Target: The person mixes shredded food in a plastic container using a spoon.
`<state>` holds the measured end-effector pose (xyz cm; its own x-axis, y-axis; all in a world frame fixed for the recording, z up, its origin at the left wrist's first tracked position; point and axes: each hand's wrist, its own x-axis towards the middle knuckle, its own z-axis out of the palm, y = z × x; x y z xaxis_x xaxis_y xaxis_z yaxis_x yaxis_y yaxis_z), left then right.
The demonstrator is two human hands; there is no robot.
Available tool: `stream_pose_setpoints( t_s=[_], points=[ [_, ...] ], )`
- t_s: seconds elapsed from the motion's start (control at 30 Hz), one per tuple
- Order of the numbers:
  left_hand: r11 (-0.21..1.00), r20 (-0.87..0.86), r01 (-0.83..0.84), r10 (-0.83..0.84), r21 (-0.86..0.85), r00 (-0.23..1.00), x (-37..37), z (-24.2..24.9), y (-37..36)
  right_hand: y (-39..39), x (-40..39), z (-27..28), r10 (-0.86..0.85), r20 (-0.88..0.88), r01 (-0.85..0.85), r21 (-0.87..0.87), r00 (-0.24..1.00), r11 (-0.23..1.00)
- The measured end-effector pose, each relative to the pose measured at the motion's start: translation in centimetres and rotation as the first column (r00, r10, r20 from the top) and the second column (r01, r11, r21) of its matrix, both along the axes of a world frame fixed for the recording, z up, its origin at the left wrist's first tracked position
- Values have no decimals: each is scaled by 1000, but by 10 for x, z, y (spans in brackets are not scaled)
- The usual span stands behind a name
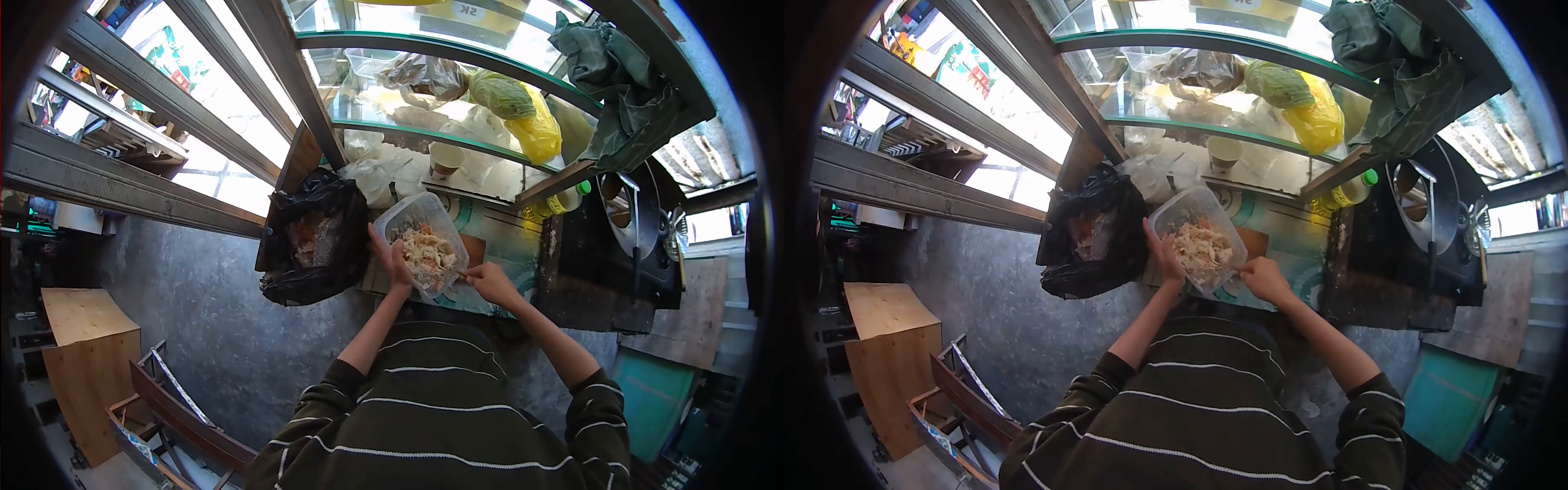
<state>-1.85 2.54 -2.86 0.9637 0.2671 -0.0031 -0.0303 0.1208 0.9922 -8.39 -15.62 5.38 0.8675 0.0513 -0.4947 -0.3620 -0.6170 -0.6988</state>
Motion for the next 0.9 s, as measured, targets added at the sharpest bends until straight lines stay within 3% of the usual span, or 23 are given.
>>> stream_pose_setpoints(
  t_s=[0.03, 0.07, 0.13, 0.17, 0.23, 0.33, 0.47, 0.53, 0.73, 0.8, 0.9],
  points=[
    [1000, -11, -9, 9, -21, 1000, 0, -1, 0, 0, -1, 0, 106, 329, -69, -123, 938, 990],
    [1000, -13, -10, 10, -20, 1000, 0, -1, 1, 5, 0, 7, 107, 327, -70, -122, 939, 990],
    [997, -28, 6, -8, -77, 1000, -1, 0, 2, 23, 3, 37, 132, 183, -46, -411, 974, 910],
    [997, -31, 4, -7, -76, 1000, -1, -1, 3, 28, 3, 47, 134, 180, -49, -411, 975, 911],
    [971, -64, -16, 1, -240, 998, 0, -6, 5, 35, 2, 61, 150, 218, -33, -466, 964, 884],
    [969, -40, -9, -1, -246, 999, -1, -9, 8, 40, 3, 69, 204, 112, -120, -508, 973, 853],
    [976, -1, -1, 1, -219, 1000, -4, -10, 0, 54, -1, 12, 309, -18, -258, -599, 951, 758],
    [986, 139, 164, -166, 22, 976, -2, -7, -1, 67, 3, -7, 312, -47, -278, -593, 949, 756],
    [989, 39, 44, -39, -141, 998, 7, -21, -6, 43, 28, 58, 263, 1, -192, -684, 965, 704],
    [987, 14, 41, -39, -158, 999, 3, -18, -7, 47, 21, 40, 265, 22, -176, -693, 964, 699],
    [999, 44, -37, 38, -30, 998, 8, -16, -10, 76, -3, -3, 329, 63, -188, -712, 942, 676]
  ],
)
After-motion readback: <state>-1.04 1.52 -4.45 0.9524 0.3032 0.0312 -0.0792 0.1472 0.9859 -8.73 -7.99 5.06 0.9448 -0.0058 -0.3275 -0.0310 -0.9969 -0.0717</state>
